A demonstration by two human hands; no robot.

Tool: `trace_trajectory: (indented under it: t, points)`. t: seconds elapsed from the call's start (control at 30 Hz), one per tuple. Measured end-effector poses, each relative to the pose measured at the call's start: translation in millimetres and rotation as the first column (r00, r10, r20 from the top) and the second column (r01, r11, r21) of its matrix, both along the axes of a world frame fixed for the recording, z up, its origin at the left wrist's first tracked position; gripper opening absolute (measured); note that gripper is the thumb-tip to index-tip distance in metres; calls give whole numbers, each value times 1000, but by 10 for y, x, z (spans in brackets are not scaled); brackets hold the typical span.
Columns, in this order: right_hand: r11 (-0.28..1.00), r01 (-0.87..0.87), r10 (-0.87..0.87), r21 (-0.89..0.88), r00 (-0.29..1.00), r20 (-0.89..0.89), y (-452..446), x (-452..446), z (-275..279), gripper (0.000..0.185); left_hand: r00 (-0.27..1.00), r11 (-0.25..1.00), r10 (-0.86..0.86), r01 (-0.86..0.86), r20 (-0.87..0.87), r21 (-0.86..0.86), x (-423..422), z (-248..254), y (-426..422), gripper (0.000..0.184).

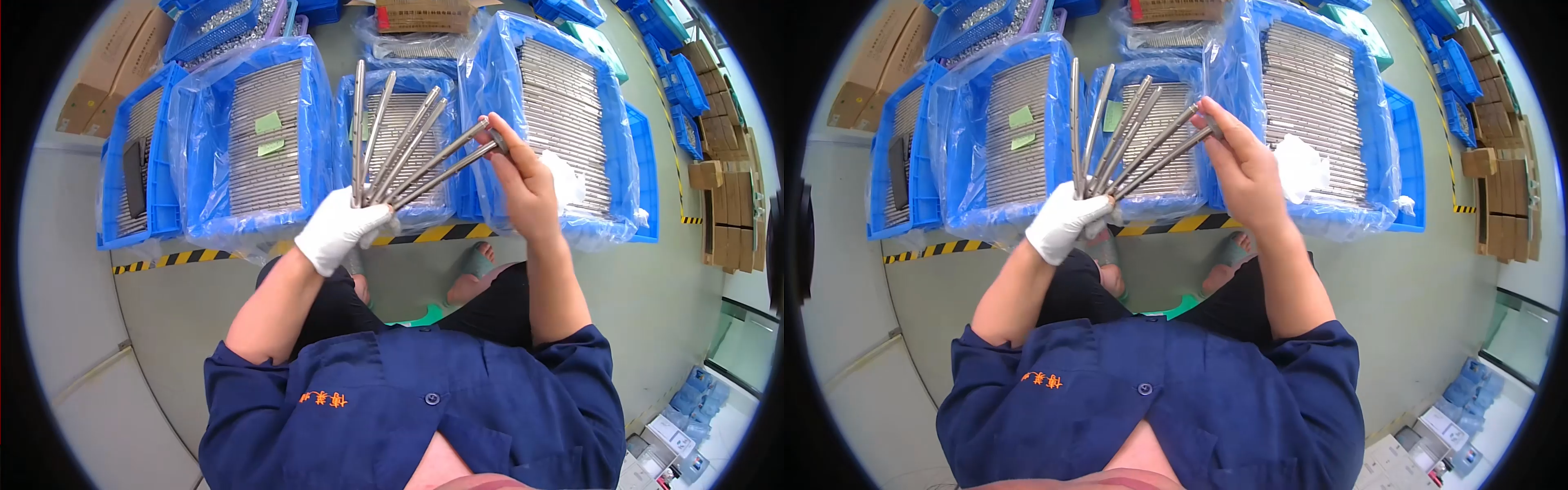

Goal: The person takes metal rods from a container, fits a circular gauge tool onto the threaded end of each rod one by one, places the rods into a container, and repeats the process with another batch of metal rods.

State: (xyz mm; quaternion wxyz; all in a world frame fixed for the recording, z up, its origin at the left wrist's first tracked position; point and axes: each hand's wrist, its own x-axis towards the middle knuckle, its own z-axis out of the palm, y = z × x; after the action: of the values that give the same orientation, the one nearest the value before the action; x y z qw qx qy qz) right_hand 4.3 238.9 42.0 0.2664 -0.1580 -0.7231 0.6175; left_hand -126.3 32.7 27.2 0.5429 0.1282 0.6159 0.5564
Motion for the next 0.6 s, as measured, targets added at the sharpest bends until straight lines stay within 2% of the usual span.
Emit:
trace_trajectory:
  t: [0.03, 0.13, 0.2, 0.3, 0.33, 0.37, 0.6]
  points:
    - [996, -71, 72, -49, 997, 27, 66, 53, 43, 35, 999, 999, -33, 33, -33, -9, -75, -39, -28, 17]
    - [944, -329, 324, -2, 931, 167, 418, 261, 142, 41, 983, 993, -114, 110, -144, -34, -118, -37, -49, 17]
    - [950, -288, 301, -117, 948, 106, 455, 290, 160, 42, 962, 988, -153, 146, -228, -48, -80, 15, -29, 18]
    - [958, -207, 225, -199, 971, 76, 548, 334, 210, 38, 962, 974, -216, 201, -168, -104, -122, 65, -43, 21]
    - [954, -222, 240, -203, 968, 68, 540, 317, 209, 38, 962, 970, -228, 210, -150, -124, -132, 79, -40, 22]
    - [949, -237, 254, -209, 965, 62, 503, 288, 203, 38, 982, 989, -126, 114, -137, -94, -76, 105, -7, 14]
    - [878, -363, 384, -313, 923, 5, 455, 274, 181, 42, 971, 972, -195, 172, -138, -161, -57, 153, 29, 14]
